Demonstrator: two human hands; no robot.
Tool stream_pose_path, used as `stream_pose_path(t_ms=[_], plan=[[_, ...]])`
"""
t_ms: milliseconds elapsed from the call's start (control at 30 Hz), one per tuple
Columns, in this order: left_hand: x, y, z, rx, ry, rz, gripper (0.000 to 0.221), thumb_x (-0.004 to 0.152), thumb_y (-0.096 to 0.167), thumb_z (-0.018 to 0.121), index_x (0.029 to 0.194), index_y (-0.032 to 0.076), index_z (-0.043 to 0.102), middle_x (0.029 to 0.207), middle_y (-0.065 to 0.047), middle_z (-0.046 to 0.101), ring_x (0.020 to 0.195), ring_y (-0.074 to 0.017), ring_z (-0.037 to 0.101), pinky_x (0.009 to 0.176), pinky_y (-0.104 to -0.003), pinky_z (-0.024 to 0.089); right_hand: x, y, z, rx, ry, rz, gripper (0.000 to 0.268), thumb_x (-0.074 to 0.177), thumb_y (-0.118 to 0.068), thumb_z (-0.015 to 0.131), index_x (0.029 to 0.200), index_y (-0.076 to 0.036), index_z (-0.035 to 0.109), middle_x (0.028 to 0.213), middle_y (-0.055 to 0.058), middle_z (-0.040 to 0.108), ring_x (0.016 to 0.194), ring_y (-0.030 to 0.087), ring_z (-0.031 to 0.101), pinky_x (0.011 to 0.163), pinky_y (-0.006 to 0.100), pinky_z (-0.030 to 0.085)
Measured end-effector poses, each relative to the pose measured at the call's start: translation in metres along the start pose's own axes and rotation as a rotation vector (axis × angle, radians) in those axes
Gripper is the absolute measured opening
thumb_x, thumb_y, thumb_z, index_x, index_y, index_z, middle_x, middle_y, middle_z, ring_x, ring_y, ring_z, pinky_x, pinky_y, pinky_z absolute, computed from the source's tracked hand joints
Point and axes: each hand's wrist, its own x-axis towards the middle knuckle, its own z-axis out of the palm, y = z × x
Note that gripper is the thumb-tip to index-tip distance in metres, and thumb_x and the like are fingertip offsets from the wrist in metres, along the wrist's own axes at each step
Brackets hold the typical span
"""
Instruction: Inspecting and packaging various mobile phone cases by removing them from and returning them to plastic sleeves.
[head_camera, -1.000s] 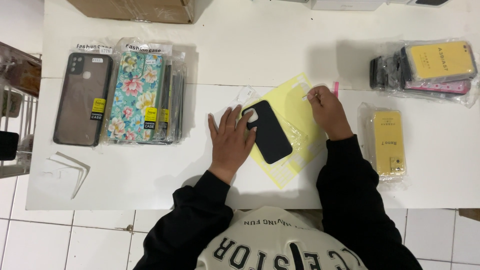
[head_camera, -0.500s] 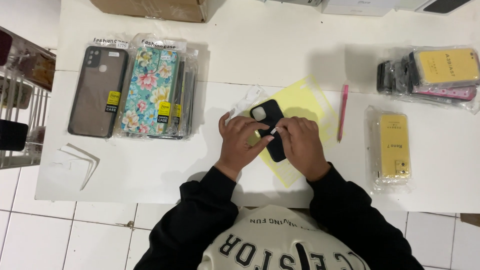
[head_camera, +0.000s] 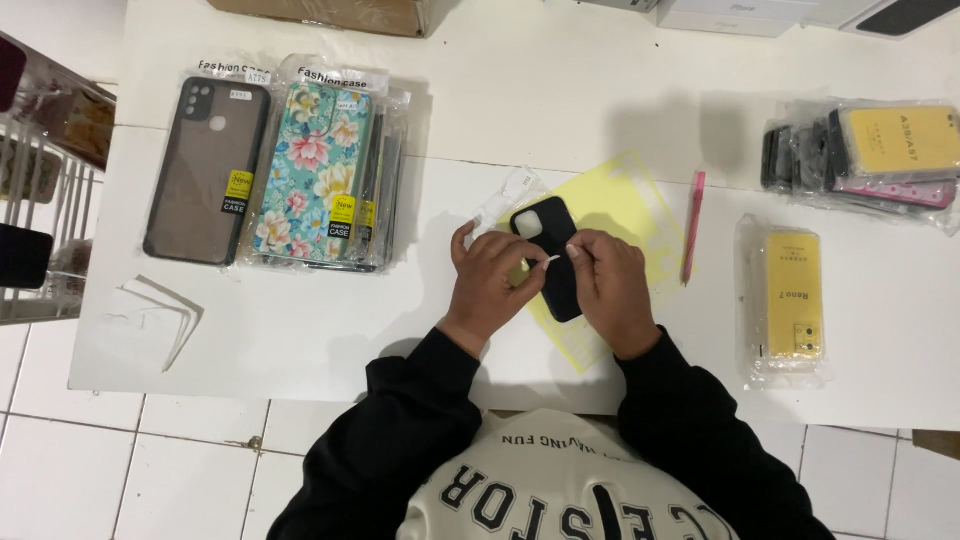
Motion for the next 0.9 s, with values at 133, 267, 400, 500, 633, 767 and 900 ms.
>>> stream_pose_path(t_ms=[133,267,400,500,633,767,900], plan=[[0.0,0.0,-0.002,-0.001,-0.008,-0.034,0.008,0.094,0.029,0.073,0.1,0.025,0.07,0.09,0.007,0.066,0.107,-0.0148,0.064,0.114,-0.054,0.019,0.009,-0.003,-0.014,0.097,0.031,-0.047,0.015,0.109,-0.014,0.057,0.101,-0.003,0.063,0.072,0.01,0.058,0.069,0.033,0.064,0.066,0.041,0.05],[0.0,0.003,-0.002,-0.005,-0.049,-0.088,0.007,0.093,0.029,0.072,0.098,0.025,0.07,0.09,0.007,0.067,0.107,-0.0163,0.064,0.115,-0.056,0.018,0.008,0.002,-0.006,0.079,0.117,-0.241,0.02,0.09,-0.013,0.082,0.106,-0.006,0.074,0.081,0.002,0.056,0.078,0.027,0.068,0.069,0.036,0.057],[0.001,0.004,-0.002,0.013,-0.067,-0.082,0.006,0.093,0.029,0.071,0.096,0.024,0.07,0.089,0.006,0.068,0.107,-0.0173,0.064,0.115,-0.057,0.018,0.003,0.014,0.003,-0.01,0.203,-0.364,0.015,0.088,-0.012,0.085,0.099,-0.008,0.076,0.082,-0.002,0.046,0.075,0.021,0.064,0.07,0.032,0.055],[-0.001,0.002,0.0,0.031,-0.075,-0.058,0.007,0.093,0.03,0.072,0.096,0.024,0.07,0.089,0.006,0.068,0.107,-0.0184,0.065,0.114,-0.058,0.018,0.0,0.017,0.004,-0.076,0.229,-0.363,0.011,0.086,-0.015,0.086,0.093,-0.012,0.077,0.084,-0.005,0.045,0.076,0.016,0.062,0.073,0.029,0.052],[0.0,0.003,0.002,0.052,-0.094,-0.049,0.008,0.093,0.03,0.072,0.096,0.023,0.071,0.088,0.005,0.068,0.107,-0.0195,0.065,0.114,-0.06,0.018,-0.002,0.021,0.006,-0.119,0.25,-0.374,0.011,0.083,-0.013,0.085,0.09,-0.013,0.076,0.084,-0.006,0.045,0.076,0.014,0.06,0.076,0.029,0.05],[0.001,0.007,-0.002,0.064,-0.121,-0.019,0.009,0.094,0.029,0.07,0.1,0.023,0.071,0.091,0.003,0.069,0.108,-0.0195,0.064,0.114,-0.059,0.019,0.0,0.022,0.002,-0.076,0.218,-0.374,0.013,0.08,-0.005,0.083,0.089,-0.009,0.076,0.076,-0.003,0.048,0.074,0.016,0.06,0.073,0.03,0.05],[0.0,0.002,0.0,0.073,-0.137,-0.012,0.015,0.097,0.031,0.068,0.109,0.022,0.07,0.099,0.002,0.069,0.112,-0.019,0.062,0.115,-0.058,0.018,0.004,0.029,0.005,-0.028,0.171,-0.361,0.012,0.079,-0.004,0.084,0.087,-0.007,0.076,0.071,-0.002,0.052,0.071,0.018,0.062,0.071,0.032,0.051]])
